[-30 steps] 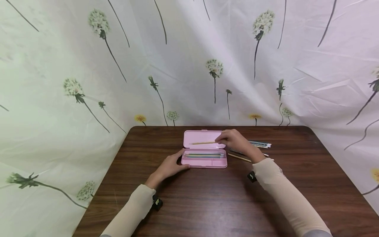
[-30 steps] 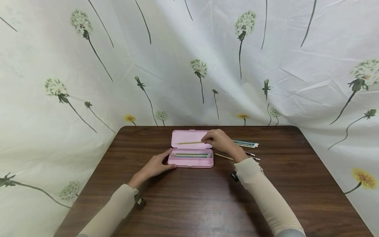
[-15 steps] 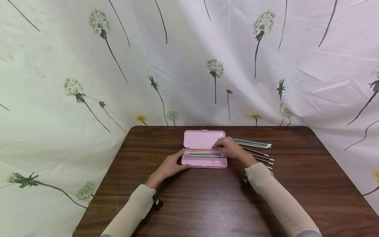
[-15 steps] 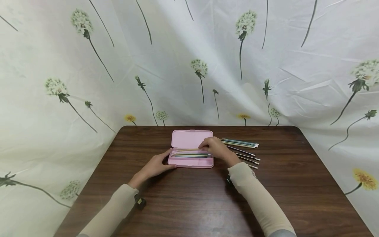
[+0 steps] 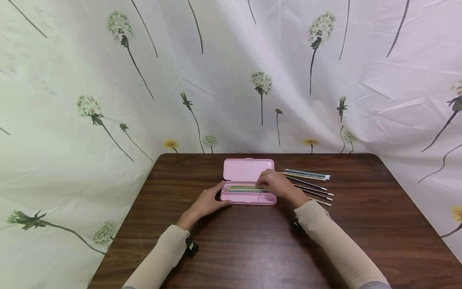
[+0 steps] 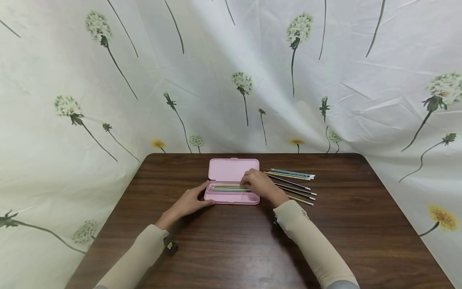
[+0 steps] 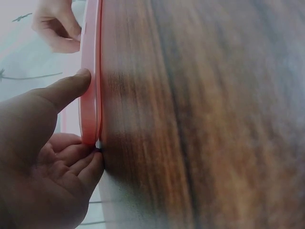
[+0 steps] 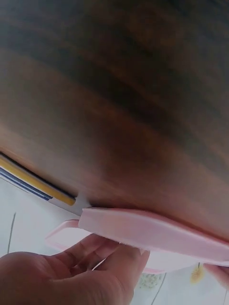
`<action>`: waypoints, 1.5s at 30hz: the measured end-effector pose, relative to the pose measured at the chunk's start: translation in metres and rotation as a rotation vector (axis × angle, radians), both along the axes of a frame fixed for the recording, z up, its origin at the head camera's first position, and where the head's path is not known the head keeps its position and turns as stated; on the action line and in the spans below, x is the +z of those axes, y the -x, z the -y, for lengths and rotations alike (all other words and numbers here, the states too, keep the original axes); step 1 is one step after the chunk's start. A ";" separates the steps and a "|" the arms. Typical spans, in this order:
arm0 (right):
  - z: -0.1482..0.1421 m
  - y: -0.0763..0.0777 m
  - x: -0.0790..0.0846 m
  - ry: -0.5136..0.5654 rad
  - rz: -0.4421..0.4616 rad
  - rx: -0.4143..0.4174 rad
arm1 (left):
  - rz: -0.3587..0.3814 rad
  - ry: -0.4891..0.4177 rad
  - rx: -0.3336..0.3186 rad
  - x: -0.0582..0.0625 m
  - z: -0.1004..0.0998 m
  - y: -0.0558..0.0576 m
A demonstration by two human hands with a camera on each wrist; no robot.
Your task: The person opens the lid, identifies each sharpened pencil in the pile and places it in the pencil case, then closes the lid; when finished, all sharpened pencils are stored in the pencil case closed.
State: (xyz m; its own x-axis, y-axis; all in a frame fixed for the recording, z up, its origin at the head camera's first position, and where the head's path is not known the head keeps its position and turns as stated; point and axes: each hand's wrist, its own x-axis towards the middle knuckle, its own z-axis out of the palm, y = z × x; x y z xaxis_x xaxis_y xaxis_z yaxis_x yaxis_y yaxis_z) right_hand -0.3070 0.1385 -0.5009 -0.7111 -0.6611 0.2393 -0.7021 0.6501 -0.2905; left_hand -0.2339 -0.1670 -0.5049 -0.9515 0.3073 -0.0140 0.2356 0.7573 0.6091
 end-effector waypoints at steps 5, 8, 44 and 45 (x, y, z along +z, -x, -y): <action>0.002 -0.002 -0.001 -0.056 -0.047 0.017 | 0.010 -0.007 -0.002 0.001 0.000 -0.001; 0.003 -0.003 0.000 -0.073 -0.053 0.013 | 0.008 -0.005 0.002 0.002 -0.001 -0.001; -0.107 0.003 0.074 0.225 0.076 -0.171 | -0.002 -0.021 -0.012 0.003 0.001 -0.002; -0.111 0.002 0.075 0.223 0.070 -0.177 | -0.004 -0.021 -0.013 0.003 0.001 -0.002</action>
State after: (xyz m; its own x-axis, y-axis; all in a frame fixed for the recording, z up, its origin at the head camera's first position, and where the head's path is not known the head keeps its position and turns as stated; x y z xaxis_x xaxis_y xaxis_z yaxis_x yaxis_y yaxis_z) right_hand -0.3089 0.2497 -0.4258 -0.8306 -0.4621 0.3108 -0.5567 0.6756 -0.4834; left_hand -0.2314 -0.1677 -0.5021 -0.9473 0.3202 -0.0039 0.2480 0.7412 0.6238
